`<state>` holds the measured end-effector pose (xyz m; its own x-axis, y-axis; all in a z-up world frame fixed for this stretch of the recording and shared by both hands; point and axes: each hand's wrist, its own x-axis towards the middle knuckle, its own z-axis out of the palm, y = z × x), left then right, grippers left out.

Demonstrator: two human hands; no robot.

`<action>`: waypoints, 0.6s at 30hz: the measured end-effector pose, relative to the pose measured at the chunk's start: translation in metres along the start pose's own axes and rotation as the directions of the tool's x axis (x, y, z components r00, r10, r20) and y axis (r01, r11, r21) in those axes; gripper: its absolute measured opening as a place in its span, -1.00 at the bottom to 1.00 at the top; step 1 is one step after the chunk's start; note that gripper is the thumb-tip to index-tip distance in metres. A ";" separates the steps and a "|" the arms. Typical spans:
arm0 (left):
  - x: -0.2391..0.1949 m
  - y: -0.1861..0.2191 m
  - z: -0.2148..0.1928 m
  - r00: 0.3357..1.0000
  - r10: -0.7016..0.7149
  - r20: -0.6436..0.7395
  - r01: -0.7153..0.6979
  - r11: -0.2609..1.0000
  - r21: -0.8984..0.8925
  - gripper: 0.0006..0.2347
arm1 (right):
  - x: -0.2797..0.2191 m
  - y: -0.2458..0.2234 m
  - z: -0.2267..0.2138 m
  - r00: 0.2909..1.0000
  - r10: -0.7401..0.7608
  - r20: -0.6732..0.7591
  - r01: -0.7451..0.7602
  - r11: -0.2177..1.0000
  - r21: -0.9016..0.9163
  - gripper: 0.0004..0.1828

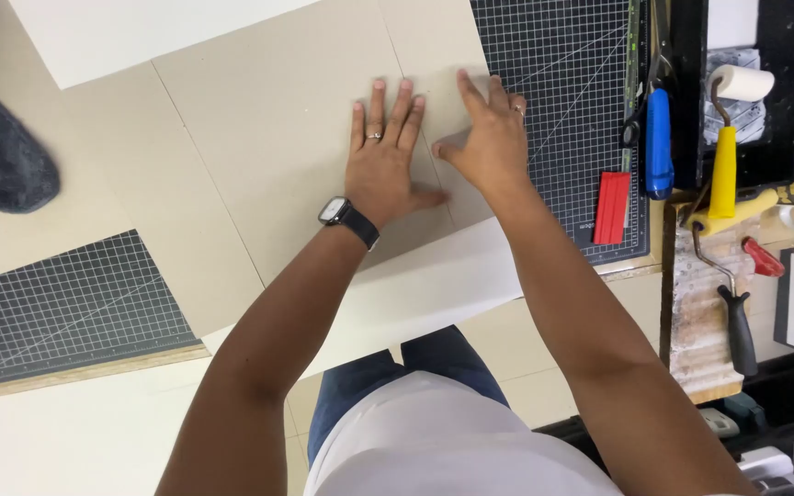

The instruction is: The person smooths a white sheet onto a board using a red squeegee, then applies adhesive with a small roller to a beige board and presses a white sheet onto it. The person works on a cutting mat with various tools nearby.

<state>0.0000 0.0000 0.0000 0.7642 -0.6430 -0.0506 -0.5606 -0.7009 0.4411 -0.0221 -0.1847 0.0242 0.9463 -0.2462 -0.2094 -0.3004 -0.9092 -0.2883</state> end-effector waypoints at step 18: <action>-0.005 -0.008 -0.010 0.994 0.108 0.030 -0.110 0.991 0.081 0.10 | -0.015 0.024 0.023 0.965 0.168 -0.200 -0.126 0.970 0.206 0.09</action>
<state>0.0035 0.0118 0.0055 0.6889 -0.7242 -0.0297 -0.6654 -0.6482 0.3704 -0.0460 -0.1952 -0.0014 0.8869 -0.4575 -0.0633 -0.4353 -0.7822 -0.4457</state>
